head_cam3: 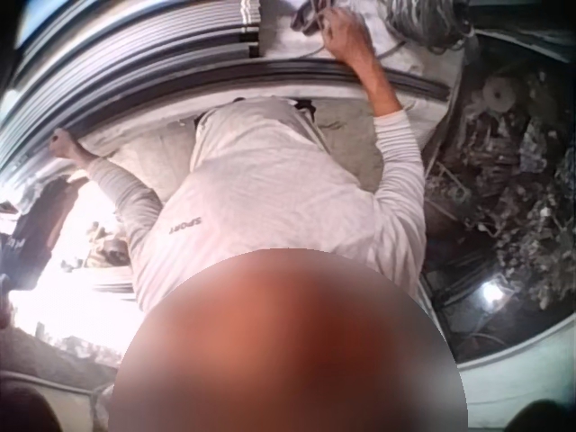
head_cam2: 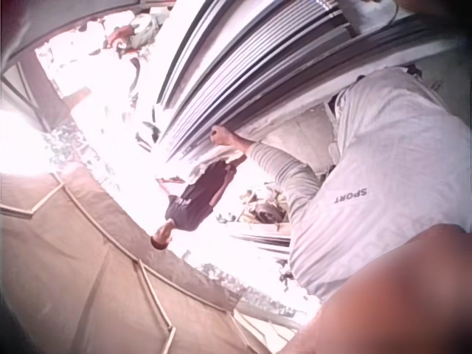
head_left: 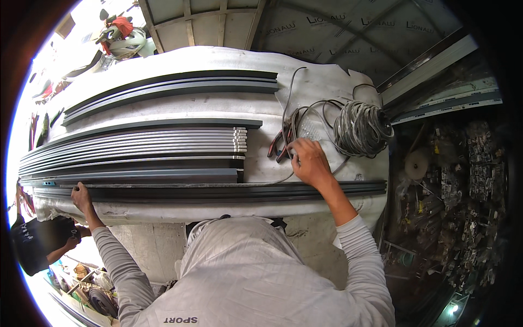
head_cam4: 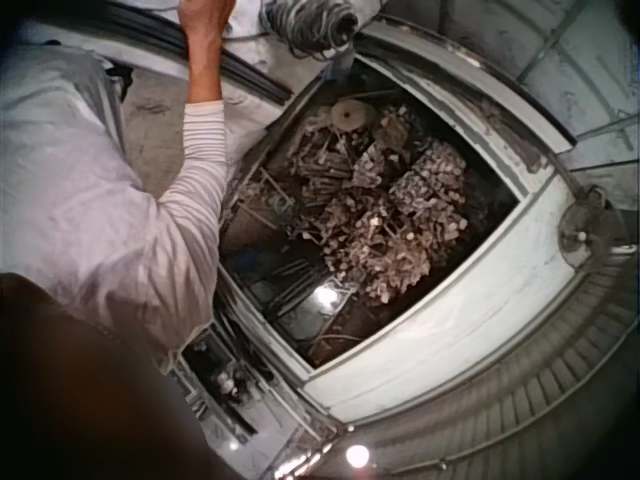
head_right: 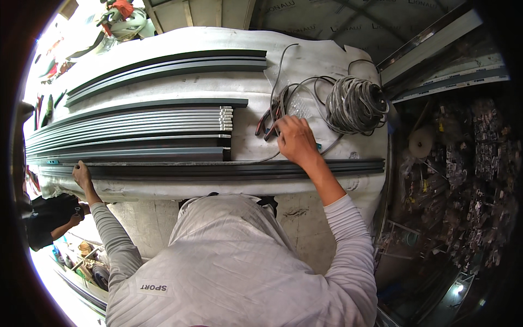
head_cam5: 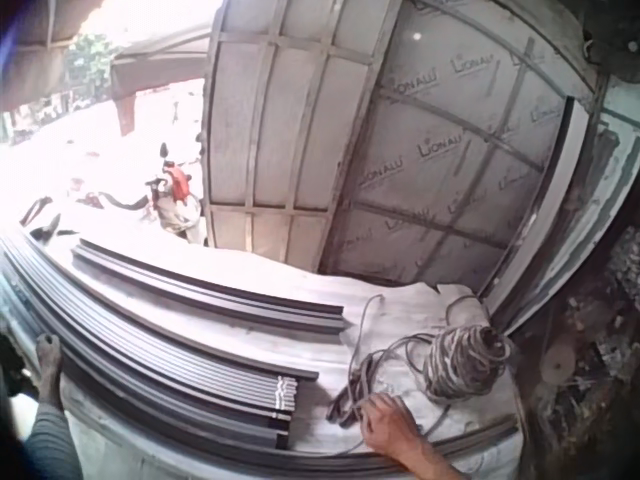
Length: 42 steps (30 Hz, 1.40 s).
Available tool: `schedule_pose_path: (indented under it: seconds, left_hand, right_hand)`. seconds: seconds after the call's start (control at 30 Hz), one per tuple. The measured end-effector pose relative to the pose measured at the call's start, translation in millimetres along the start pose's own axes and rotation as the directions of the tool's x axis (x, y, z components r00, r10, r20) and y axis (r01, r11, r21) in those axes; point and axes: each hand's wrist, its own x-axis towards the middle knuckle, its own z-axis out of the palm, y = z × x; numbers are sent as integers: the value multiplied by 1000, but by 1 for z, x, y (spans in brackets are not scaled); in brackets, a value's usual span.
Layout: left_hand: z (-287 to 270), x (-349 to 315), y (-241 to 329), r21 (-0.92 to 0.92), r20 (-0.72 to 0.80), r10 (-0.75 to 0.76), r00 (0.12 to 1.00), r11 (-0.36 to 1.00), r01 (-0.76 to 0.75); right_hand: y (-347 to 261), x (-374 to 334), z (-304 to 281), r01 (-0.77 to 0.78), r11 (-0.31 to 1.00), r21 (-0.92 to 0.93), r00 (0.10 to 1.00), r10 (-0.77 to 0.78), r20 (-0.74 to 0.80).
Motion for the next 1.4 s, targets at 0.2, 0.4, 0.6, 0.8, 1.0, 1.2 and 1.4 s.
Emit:
schedule_pose_path:
  seconds: [0.2,0.4,0.6,0.8,1.0,1.2,1.4]
  left_hand:
    - [-10,-120,59,64,93,-14,996,998,8]
    - [-26,-145,92,90,151,-26,988,996,12]
    - [-18,-140,69,-26,141,76,987,997,-73]
    - [2,-124,58,-70,3,37,999,997,-36]
    - [8,-57,35,46,-42,18,999,999,-16]
    - [9,41,-3,148,-46,-66,997,986,72]
    - [1,47,1,226,11,-175,985,960,168]
  right_hand:
    - [68,23,13,-495,863,-97,846,454,-281]
    - [88,3,26,-564,723,-398,807,586,-79]
    - [73,-115,-82,-607,612,-507,700,714,23]
    - [156,-125,-237,-816,255,-518,541,653,-530]
    - [165,-17,-264,-364,873,-325,738,57,-673]
    - [38,40,-246,5,991,137,852,68,-519]
    - [-73,-70,-312,-591,662,460,803,436,405]
